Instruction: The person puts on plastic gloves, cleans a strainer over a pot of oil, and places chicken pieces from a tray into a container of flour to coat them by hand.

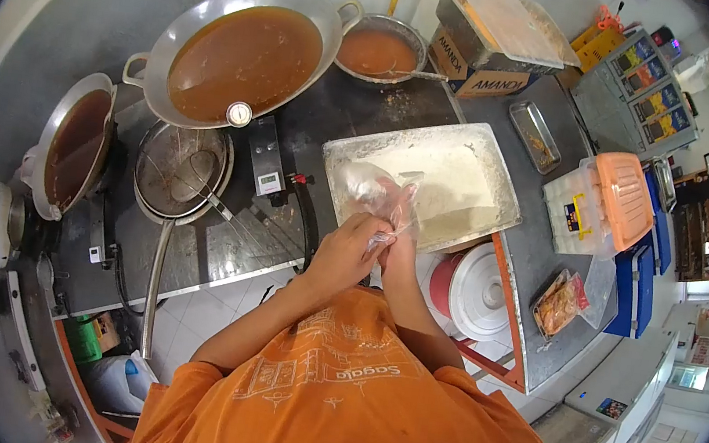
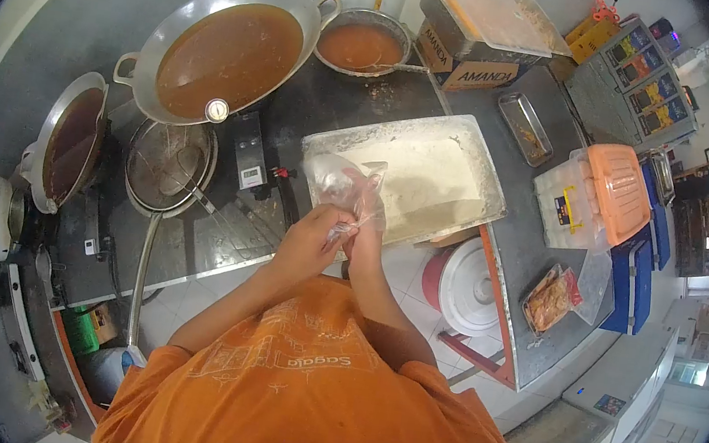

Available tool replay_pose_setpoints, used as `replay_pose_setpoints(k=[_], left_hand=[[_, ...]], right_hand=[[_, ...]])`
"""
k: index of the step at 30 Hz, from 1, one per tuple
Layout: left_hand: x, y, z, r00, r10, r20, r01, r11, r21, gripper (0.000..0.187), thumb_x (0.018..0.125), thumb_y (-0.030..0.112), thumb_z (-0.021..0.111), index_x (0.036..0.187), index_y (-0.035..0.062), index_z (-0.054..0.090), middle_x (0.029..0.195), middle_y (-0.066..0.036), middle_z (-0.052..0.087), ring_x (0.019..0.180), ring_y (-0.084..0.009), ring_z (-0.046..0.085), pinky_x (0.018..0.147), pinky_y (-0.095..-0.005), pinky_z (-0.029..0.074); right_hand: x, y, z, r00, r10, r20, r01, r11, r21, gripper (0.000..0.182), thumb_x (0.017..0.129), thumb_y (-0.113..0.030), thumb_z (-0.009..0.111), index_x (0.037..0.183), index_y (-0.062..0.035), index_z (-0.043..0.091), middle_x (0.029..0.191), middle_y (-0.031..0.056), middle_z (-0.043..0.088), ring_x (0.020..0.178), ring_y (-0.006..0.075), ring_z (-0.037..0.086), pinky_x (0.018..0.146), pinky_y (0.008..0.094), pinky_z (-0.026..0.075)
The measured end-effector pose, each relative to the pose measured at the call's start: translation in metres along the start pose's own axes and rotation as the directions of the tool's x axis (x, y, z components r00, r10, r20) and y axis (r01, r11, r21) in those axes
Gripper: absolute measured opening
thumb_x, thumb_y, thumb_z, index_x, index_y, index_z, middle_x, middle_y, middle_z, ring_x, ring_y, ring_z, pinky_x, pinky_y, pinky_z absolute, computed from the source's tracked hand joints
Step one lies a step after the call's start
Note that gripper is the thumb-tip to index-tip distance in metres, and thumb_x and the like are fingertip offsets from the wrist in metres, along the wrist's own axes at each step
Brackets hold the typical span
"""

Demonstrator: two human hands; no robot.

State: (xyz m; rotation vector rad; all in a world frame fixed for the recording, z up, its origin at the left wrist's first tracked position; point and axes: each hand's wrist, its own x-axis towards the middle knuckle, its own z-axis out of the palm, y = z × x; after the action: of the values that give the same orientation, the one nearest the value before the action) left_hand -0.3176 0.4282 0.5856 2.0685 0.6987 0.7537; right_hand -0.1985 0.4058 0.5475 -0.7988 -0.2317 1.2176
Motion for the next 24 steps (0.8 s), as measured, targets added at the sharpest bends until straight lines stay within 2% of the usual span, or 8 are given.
replay_pose_setpoints(k=[5,7,8,10,13,17,20,24], left_hand=[[-0.002,0.001,0.000,1.000,0.000,0.000,0.000,1.000,-0.025,0.021,0.086,0.009,0.065,0.106,0.0078,0.056,0.101,-0.012,0.060,0.091,-0.0357,0.062,0.073,-0.0431,0.053],[-0.004,0.005,0.000,1.000,-0.004,0.000,0.004,0.998,-0.057,0.020,0.088,0.009,0.065,0.105,0.0055,0.057,0.101,-0.013,0.061,0.090,-0.0354,0.062,0.075,-0.0407,0.051],[-0.004,0.007,-0.001,1.000,-0.005,0.001,0.005,0.996,-0.087,0.018,0.089,0.008,0.065,0.105,0.0033,0.057,0.100,-0.015,0.061,0.090,-0.0351,0.063,0.077,-0.0383,0.050],[-0.004,0.010,0.001,1.000,-0.001,0.003,0.002,0.995,-0.099,0.018,0.089,0.008,0.065,0.105,0.0036,0.057,0.101,-0.015,0.061,0.090,-0.0351,0.063,0.077,-0.0381,0.050],[-0.005,0.012,0.003,0.998,0.061,0.024,-0.058,0.990,-0.130,0.018,0.089,0.008,0.064,0.105,0.0041,0.056,0.103,-0.015,0.061,0.090,-0.0345,0.063,0.077,-0.0376,0.051],[-0.005,0.019,0.000,0.979,0.168,0.115,-0.144,0.971,-0.191,0.017,0.089,0.008,0.065,0.103,0.0050,0.055,0.103,-0.013,0.061,0.090,-0.0335,0.064,0.076,-0.0374,0.051],[-0.002,0.021,-0.005,0.960,0.197,0.197,-0.151,0.962,-0.227,0.016,0.090,0.008,0.063,0.103,0.0049,0.053,0.101,-0.012,0.060,0.090,-0.0339,0.063,0.076,-0.0370,0.051],[0.003,0.029,-0.015,0.955,0.228,0.192,-0.168,0.943,-0.287,0.016,0.091,0.007,0.061,0.103,0.0052,0.051,0.100,-0.012,0.059,0.091,-0.0330,0.062,0.075,-0.0374,0.051]], right_hand=[[0.004,0.006,-0.011,0.995,-0.018,-0.095,0.023,0.999,0.048,0.069,0.095,-0.055,0.053,0.139,-0.0027,0.043,0.128,0.0155,0.058,0.109,0.0232,0.061,0.089,0.0328,0.052],[0.002,0.002,-0.008,0.997,-0.039,-0.074,0.033,0.997,-0.077,0.080,0.092,-0.068,0.045,0.149,-0.0129,0.034,0.146,0.0153,0.043,0.131,0.0280,0.044,0.106,0.0432,0.039],[0.005,0.000,-0.004,0.997,-0.037,-0.072,0.032,0.996,-0.078,0.080,0.092,-0.068,0.045,0.149,-0.0129,0.034,0.146,0.0153,0.043,0.131,0.0280,0.044,0.106,0.0432,0.039],[0.014,-0.005,0.005,0.979,-0.107,0.173,0.118,0.991,-0.057,0.099,0.083,-0.083,0.038,0.156,-0.0184,0.020,0.158,0.0147,0.023,0.144,0.0333,0.024,0.115,0.0555,0.017],[0.018,-0.012,0.010,0.956,-0.026,0.293,0.054,0.995,-0.087,0.109,0.077,-0.090,0.033,0.158,-0.0227,0.008,0.164,0.0115,0.004,0.149,0.0352,0.001,0.114,0.0597,-0.003],[0.021,-0.023,0.027,0.961,-0.117,0.252,0.154,0.979,-0.132,0.104,0.081,-0.086,0.033,0.158,-0.0220,0.006,0.164,0.0111,0.002,0.150,0.0339,-0.003,0.115,0.0576,-0.006],[0.014,-0.046,0.058,0.833,-0.274,0.480,0.487,0.775,-0.403,0.104,0.082,-0.085,0.032,0.158,-0.0189,0.006,0.163,0.0141,-0.001,0.150,0.0369,-0.004,0.116,0.0560,-0.005],[0.018,-0.047,0.046,0.961,-0.223,0.164,0.226,0.974,0.000,0.094,0.090,-0.072,0.038,0.153,-0.0035,0.022,0.160,0.0159,0.016,0.147,0.0342,0.015,0.117,0.0496,0.014]])
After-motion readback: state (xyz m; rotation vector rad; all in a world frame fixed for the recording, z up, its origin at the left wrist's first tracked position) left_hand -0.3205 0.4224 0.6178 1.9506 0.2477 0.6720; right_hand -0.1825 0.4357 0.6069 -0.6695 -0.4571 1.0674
